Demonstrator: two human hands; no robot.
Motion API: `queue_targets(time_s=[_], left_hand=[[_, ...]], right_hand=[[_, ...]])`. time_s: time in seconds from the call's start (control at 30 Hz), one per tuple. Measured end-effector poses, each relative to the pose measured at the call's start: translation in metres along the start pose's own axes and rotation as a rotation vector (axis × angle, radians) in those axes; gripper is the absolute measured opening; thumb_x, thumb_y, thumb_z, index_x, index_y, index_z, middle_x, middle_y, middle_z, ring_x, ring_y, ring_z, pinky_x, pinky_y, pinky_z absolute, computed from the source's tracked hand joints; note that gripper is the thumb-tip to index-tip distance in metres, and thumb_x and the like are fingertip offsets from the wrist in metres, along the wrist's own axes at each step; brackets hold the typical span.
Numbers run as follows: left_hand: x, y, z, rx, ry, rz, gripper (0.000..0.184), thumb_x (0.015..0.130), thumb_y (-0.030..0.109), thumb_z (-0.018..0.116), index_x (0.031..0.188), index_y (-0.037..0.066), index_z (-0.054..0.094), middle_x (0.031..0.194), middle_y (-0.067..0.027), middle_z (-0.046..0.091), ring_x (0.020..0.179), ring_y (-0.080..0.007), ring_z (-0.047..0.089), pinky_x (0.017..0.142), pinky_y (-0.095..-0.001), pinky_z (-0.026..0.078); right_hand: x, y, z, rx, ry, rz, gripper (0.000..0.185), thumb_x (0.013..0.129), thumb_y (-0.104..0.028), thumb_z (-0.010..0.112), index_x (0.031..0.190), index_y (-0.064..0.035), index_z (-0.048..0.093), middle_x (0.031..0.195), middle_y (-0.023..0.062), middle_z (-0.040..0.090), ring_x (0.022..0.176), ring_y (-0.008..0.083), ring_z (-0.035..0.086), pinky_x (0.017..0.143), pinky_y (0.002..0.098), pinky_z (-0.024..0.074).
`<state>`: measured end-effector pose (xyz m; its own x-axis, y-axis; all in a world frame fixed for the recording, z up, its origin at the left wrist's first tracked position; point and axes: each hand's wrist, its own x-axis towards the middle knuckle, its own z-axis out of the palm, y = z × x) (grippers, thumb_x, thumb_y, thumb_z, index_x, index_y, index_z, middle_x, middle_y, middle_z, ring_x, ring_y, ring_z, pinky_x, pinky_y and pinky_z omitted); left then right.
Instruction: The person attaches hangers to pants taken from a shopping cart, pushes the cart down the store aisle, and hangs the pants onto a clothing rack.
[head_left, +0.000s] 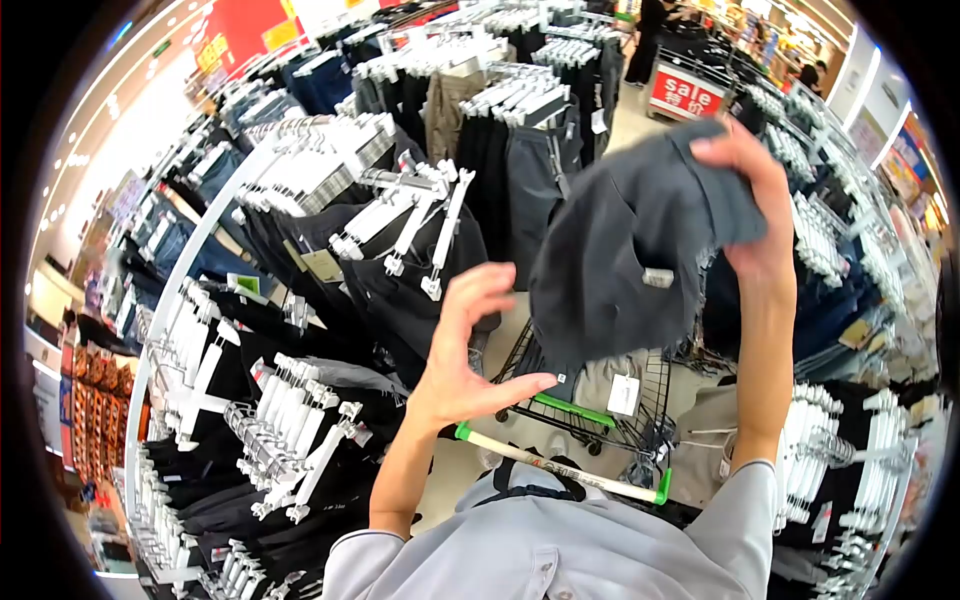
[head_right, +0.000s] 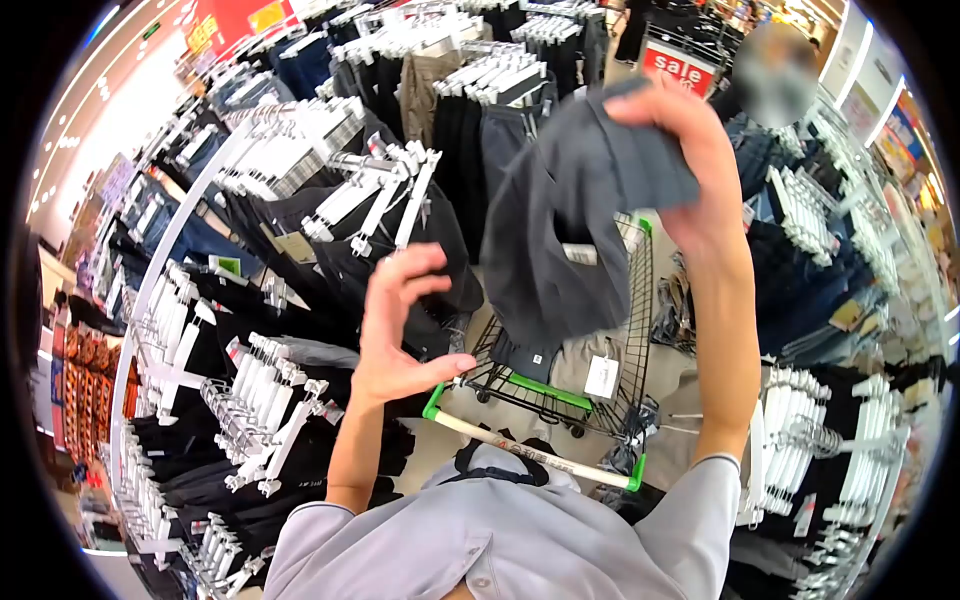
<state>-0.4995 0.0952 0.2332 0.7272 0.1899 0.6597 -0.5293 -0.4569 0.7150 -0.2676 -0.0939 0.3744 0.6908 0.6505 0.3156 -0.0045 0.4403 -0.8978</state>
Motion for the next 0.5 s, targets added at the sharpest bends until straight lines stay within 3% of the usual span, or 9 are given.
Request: queue_targets(time_s=[0.1, 0.17, 0.23, 0.3, 0.37, 0.4, 0.47, 0.5], left_hand=[[0.042, 0.039, 0.004, -0.003, 0.034, 0.123, 0.114, 0.062, 0.027, 0.099, 0.150, 0.001, 0.032, 0.147, -0.0190, 0.041, 0.135, -0.0318, 0.048, 0.104, -0.0465, 0.048], [0.064, 0.065, 0.015, 0.041, 0.102, 0.039, 0.112, 0.068, 0.028, 0.095, 0.153, 0.004, 0.026, 0.148, -0.0213, 0.042, 0.135, -0.0320, 0.048, 0.104, -0.0488, 0.047], [0.080, 0.072, 0.022, 0.156, 0.162, -0.037, 0.106, 0.073, 0.028, 0.092, 0.152, 0.003, 0.027, 0.145, -0.0202, 0.046, 0.131, -0.0305, 0.051, 0.103, -0.0468, 0.047], [0.091, 0.070, 0.023, 0.399, 0.197, -0.002, 0.086, 0.082, 0.023, 0.085, 0.148, 0.000, 0.033, 0.130, -0.0187, 0.058, 0.116, -0.0251, 0.061, 0.100, -0.0372, 0.048], [0.099, 0.055, 0.020, 0.279, 0.227, 0.007, 0.070, 0.087, 0.014, 0.079, 0.141, 0.000, 0.039, 0.120, -0.0170, 0.063, 0.106, -0.0224, 0.064, 0.096, -0.0337, 0.049], [0.100, 0.059, 0.013, 0.237, 0.218, -0.056, 0.057, 0.088, 0.008, 0.071, 0.135, -0.003, 0.040, 0.105, -0.0246, 0.066, 0.098, -0.0352, 0.069, 0.090, -0.0405, 0.053], [0.101, 0.041, -0.006, 0.194, 0.244, -0.050, 0.041, 0.091, 0.004, 0.067, 0.127, -0.001, 0.049, 0.101, -0.0146, 0.069, 0.090, -0.0223, 0.068, 0.081, -0.0343, 0.054], [0.104, 0.041, -0.015, 0.173, 0.251, -0.044, 0.034, 0.093, 0.003, 0.067, 0.124, -0.001, 0.053, 0.101, -0.0102, 0.069, 0.088, -0.0167, 0.067, 0.078, -0.0317, 0.054]], right_hand=[[0.006, -0.013, 0.041, -0.093, -0.049, -0.182, 0.005, 0.086, -0.007, 0.069, 0.085, -0.0032, 0.067, 0.084, 0.0005, 0.067, 0.076, 0.0087, 0.064, 0.073, 0.0237, 0.0495], [0.007, -0.007, 0.060, -0.140, -0.105, -0.211, 0.006, 0.089, -0.006, 0.070, 0.094, -0.0028, 0.069, 0.086, 0.0013, 0.071, 0.076, 0.0085, 0.068, 0.074, 0.0230, 0.0537], [0.006, 0.003, 0.078, -0.171, -0.097, -0.186, 0.005, 0.090, -0.008, 0.071, 0.088, -0.0052, 0.067, 0.084, -0.0003, 0.070, 0.075, 0.0052, 0.066, 0.069, 0.0211, 0.0511], [0.009, 0.016, 0.094, -0.185, -0.055, -0.231, 0.018, 0.086, -0.014, 0.074, 0.076, -0.0031, 0.064, 0.070, -0.0020, 0.062, 0.064, 0.0050, 0.057, 0.060, 0.0226, 0.0454], [0.011, 0.026, 0.099, -0.276, -0.049, -0.227, 0.022, 0.088, -0.016, 0.073, 0.074, -0.0034, 0.063, 0.070, -0.0028, 0.060, 0.064, 0.0037, 0.054, 0.058, 0.0237, 0.0431], [0.010, 0.028, 0.099, -0.320, -0.076, -0.199, 0.022, 0.089, -0.017, 0.073, 0.075, -0.0032, 0.063, 0.070, -0.0026, 0.060, 0.064, 0.0038, 0.054, 0.058, 0.0237, 0.0432], [0.006, 0.028, 0.105, -0.329, -0.123, -0.094, 0.027, 0.092, -0.025, 0.074, 0.082, -0.0019, 0.066, 0.074, -0.0014, 0.062, 0.068, 0.0056, 0.059, 0.061, 0.0237, 0.0468], [0.002, 0.027, 0.108, -0.273, -0.193, -0.110, 0.034, 0.093, -0.032, 0.075, 0.092, 0.0013, 0.068, 0.080, 0.0007, 0.066, 0.077, 0.0090, 0.065, 0.074, 0.0260, 0.0539]])
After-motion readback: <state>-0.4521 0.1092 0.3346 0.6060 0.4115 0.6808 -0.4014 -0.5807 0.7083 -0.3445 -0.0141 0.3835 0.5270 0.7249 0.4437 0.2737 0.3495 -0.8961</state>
